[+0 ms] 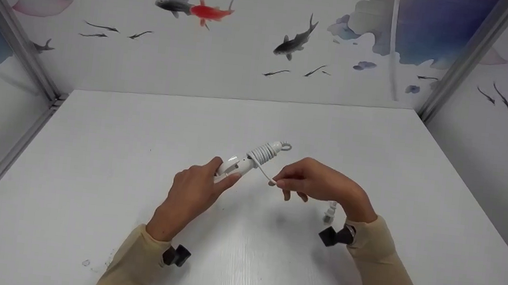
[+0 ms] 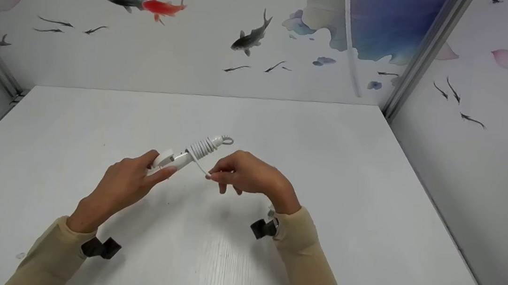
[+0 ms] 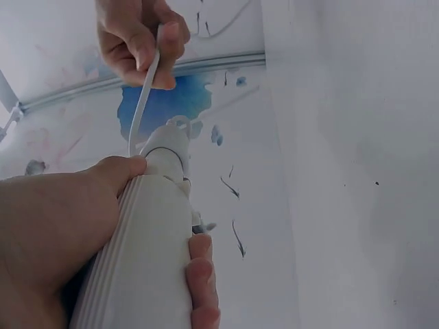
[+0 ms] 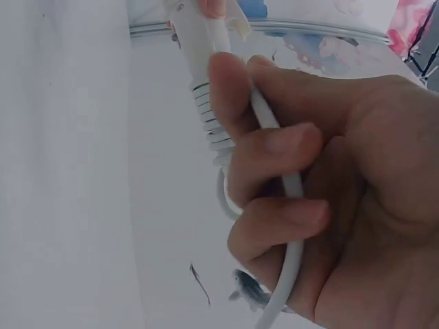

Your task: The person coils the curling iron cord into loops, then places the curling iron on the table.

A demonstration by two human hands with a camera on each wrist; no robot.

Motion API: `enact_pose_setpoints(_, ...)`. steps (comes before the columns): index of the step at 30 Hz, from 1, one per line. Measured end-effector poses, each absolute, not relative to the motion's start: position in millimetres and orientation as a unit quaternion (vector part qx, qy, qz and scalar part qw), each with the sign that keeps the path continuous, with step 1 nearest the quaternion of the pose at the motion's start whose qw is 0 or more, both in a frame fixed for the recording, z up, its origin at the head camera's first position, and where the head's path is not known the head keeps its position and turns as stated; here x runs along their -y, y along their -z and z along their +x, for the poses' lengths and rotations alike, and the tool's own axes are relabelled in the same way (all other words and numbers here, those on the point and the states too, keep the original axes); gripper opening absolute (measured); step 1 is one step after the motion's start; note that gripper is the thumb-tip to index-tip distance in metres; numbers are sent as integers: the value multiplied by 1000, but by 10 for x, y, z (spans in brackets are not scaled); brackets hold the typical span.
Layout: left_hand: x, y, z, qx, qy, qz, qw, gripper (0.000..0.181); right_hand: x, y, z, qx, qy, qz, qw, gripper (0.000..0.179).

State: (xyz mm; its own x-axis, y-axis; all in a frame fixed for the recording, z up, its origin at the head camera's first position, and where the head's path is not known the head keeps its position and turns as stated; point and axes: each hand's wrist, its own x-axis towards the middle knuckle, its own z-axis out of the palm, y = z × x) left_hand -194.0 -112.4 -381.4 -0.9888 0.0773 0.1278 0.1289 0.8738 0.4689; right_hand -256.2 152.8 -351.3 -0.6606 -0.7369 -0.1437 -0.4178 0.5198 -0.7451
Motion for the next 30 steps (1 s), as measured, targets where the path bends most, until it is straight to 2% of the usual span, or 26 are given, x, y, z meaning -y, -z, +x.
enact_pose_setpoints(7, 1103, 3785, -1940, 964, 256, -49, 43, 44, -1440, 3634, -2610, -866, 309, -289, 268, 23)
enact_pose_setpoints(16, 1093, 3729, -1917, 957, 282, -68, 17, 44, -1367, 3837, -2699, -894, 312, -215, 239, 40)
enact_pose_setpoints(19, 1095, 3728, -1909, 954, 286, -90, 10, 41, -1351, 3890, -2713, -895, 328, -203, 222, 35)
enact_pose_setpoints(24, 1109, 3763, -1904, 947, 292, -134, -4, 36, -1354, 3960, -2743, -890, 370, -185, 193, 12)
enact_pose_setpoints(30, 1143, 3776, -1901, 942, 293, -160, -18, 34, -1402, 3980, -2806, -890, 385, -178, 170, 15)
